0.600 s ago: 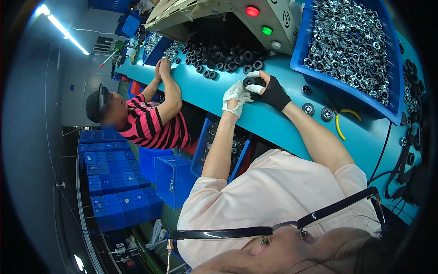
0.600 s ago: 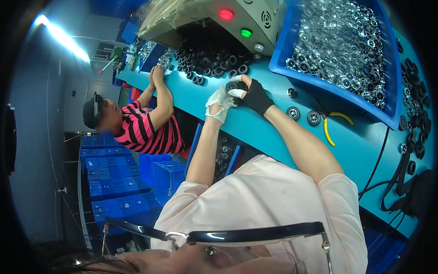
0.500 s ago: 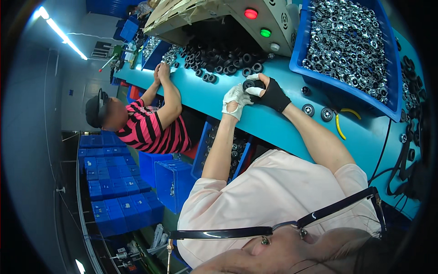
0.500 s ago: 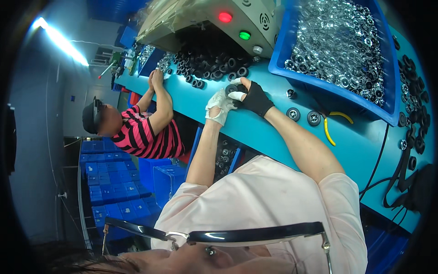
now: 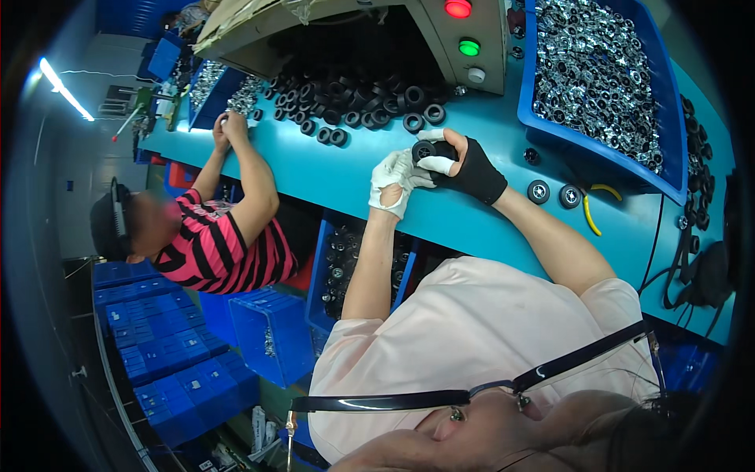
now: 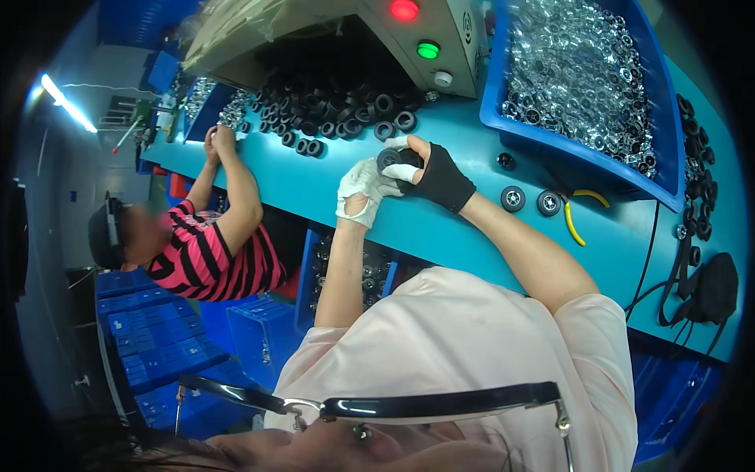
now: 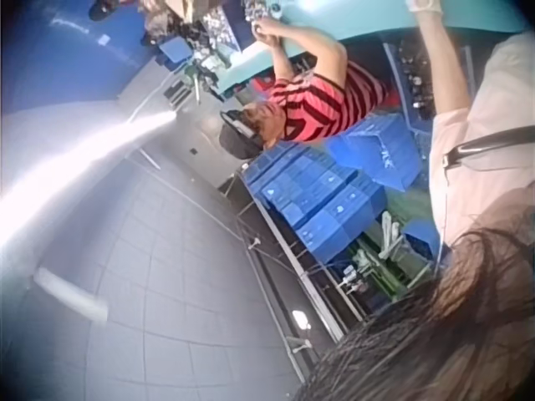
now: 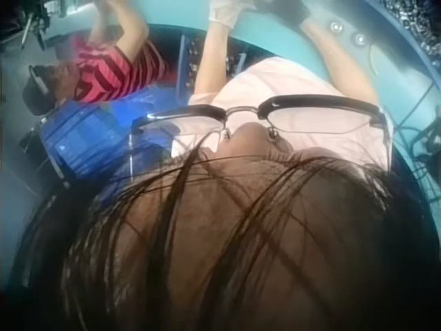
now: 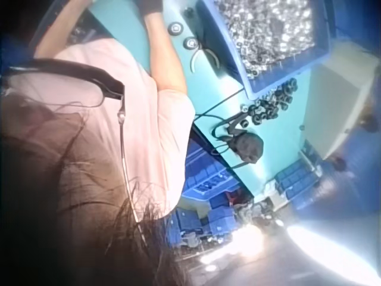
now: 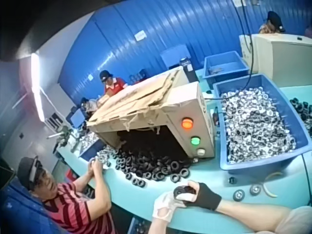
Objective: The person assembles wheels by picking up rubber tires and wheel hubs by hand, fitting each tire onto a hub, and placing the assembled wheels into a container.
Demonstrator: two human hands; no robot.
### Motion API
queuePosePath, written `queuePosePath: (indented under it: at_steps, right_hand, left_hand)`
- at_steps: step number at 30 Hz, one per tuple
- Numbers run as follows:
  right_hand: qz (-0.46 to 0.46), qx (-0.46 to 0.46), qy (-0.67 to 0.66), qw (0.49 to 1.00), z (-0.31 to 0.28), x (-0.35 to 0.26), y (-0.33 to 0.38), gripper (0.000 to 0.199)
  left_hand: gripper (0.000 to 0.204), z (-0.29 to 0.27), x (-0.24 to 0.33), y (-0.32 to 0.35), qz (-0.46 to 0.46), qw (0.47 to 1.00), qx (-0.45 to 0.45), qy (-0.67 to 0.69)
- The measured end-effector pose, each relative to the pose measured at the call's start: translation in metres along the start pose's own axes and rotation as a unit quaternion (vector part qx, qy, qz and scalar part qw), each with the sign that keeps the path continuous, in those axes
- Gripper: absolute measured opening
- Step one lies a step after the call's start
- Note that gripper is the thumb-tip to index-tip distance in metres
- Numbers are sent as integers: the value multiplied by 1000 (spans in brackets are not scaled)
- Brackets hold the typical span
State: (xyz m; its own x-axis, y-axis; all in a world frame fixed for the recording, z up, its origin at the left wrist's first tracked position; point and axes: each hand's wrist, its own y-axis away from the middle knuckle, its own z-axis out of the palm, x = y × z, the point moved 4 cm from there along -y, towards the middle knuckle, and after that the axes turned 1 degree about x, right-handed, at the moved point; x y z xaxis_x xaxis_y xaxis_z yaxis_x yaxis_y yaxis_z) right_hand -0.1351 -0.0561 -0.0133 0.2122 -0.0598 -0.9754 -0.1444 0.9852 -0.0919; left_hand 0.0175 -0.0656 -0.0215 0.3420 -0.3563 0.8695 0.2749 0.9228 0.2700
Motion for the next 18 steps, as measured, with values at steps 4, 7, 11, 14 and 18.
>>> queuePosePath:
  at_steps: [4,7,11,14,18]
  right_hand:
    - [17,-13,65,998,0,-4,1,45]
    - [-12,-24,69,997,1,-6,1,46]
    - [6,-27,88,996,0,-7,0,46]
    - [4,0,87,996,-4,-9,3,44]
    - [-71,-67,156,983,7,13,6,52]
  left_hand:
    - [29,3,3,0,-24,999,-2,26]
    - [28,1,1,-4,-31,999,11,-37]
    - [30,3,1,-8,-41,999,16,-30]
    - [29,16,8,-4,-53,995,21,-82]
    - [23,2,5,2,-36,971,82,-220]
